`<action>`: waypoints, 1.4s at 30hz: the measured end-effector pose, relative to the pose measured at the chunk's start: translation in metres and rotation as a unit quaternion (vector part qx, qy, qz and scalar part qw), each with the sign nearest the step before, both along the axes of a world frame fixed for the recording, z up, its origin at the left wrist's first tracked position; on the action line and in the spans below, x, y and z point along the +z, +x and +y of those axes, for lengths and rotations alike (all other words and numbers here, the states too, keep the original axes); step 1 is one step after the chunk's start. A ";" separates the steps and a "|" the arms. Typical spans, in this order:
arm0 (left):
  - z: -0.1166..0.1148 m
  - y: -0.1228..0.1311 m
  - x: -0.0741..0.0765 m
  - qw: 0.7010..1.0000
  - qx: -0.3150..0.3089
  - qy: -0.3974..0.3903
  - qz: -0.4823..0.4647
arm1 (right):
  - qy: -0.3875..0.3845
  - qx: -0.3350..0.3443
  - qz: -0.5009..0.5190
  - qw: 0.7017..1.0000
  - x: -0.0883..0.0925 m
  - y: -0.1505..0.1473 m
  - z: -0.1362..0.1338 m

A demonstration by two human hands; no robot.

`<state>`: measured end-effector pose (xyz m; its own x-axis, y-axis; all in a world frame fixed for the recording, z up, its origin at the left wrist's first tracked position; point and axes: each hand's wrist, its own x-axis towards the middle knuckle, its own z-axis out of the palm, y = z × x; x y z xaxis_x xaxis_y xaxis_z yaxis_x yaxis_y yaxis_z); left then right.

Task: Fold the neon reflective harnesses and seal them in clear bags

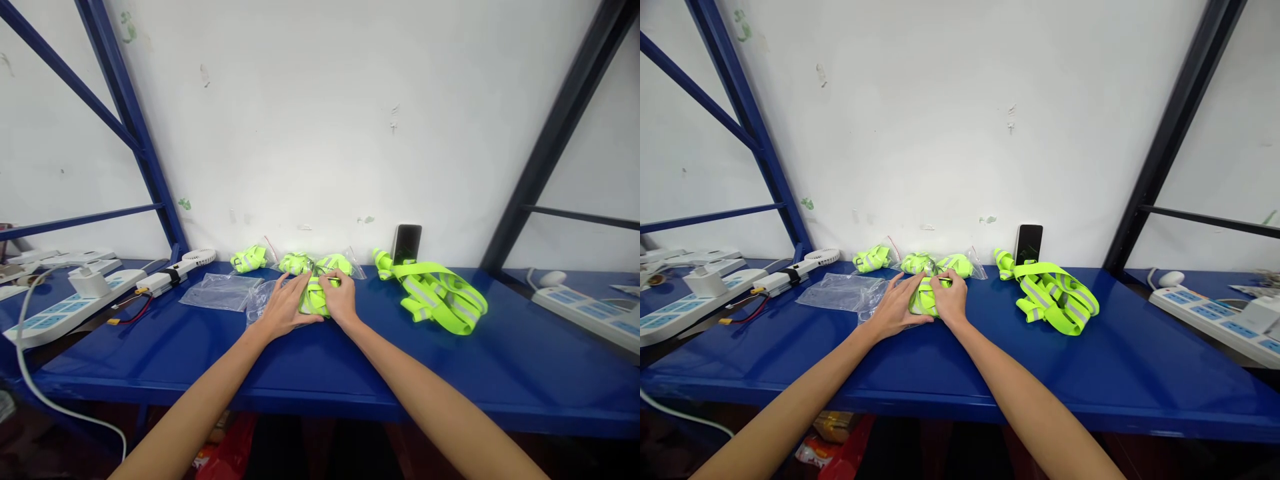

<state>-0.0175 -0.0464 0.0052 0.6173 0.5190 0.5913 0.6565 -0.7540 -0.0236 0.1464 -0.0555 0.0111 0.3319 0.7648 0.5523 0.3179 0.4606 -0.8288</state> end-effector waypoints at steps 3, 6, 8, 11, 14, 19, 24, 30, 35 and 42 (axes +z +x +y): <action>0.001 -0.004 0.002 1.000 0.013 -0.008 -0.007 | 0.020 0.027 -0.020 0.999 0.001 -0.001 -0.001; 0.001 -0.007 0.004 0.998 0.056 0.006 -0.023 | 0.034 0.032 -0.029 0.998 0.002 -0.001 -0.001; 0.000 -0.008 0.005 0.997 0.070 0.018 -0.023 | 0.038 0.026 -0.035 0.998 0.002 0.000 -0.001; -0.001 -0.008 0.007 0.998 0.062 0.017 -0.011 | 0.051 0.051 -0.057 0.996 0.002 0.000 -0.002; -0.002 -0.008 0.007 0.998 0.057 0.010 -0.004 | 0.061 0.088 -0.071 0.992 0.002 0.000 -0.004; -0.003 -0.008 0.007 0.998 0.061 -0.001 -0.002 | 0.039 0.112 -0.072 0.990 0.002 0.002 -0.005; -0.001 -0.009 0.005 0.998 0.062 -0.004 0.002 | 0.023 0.133 -0.066 0.989 0.001 0.003 -0.003; -0.003 -0.006 0.006 0.999 0.044 -0.006 0.013 | 0.029 0.130 -0.077 0.988 -0.003 -0.004 -0.005; -0.006 -0.002 0.008 0.999 0.031 -0.012 0.015 | 0.031 0.139 -0.059 0.988 -0.006 -0.010 -0.005; -0.004 0.000 0.008 0.999 0.024 -0.024 -0.019 | -0.010 0.216 0.062 0.974 -0.008 -0.013 0.007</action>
<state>-0.0176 -0.0503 0.0133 0.5685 0.5757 0.5877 0.6917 -0.7212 0.0374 0.1333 -0.0483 0.0027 0.0402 0.8579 0.5123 -0.0045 0.5129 -0.8584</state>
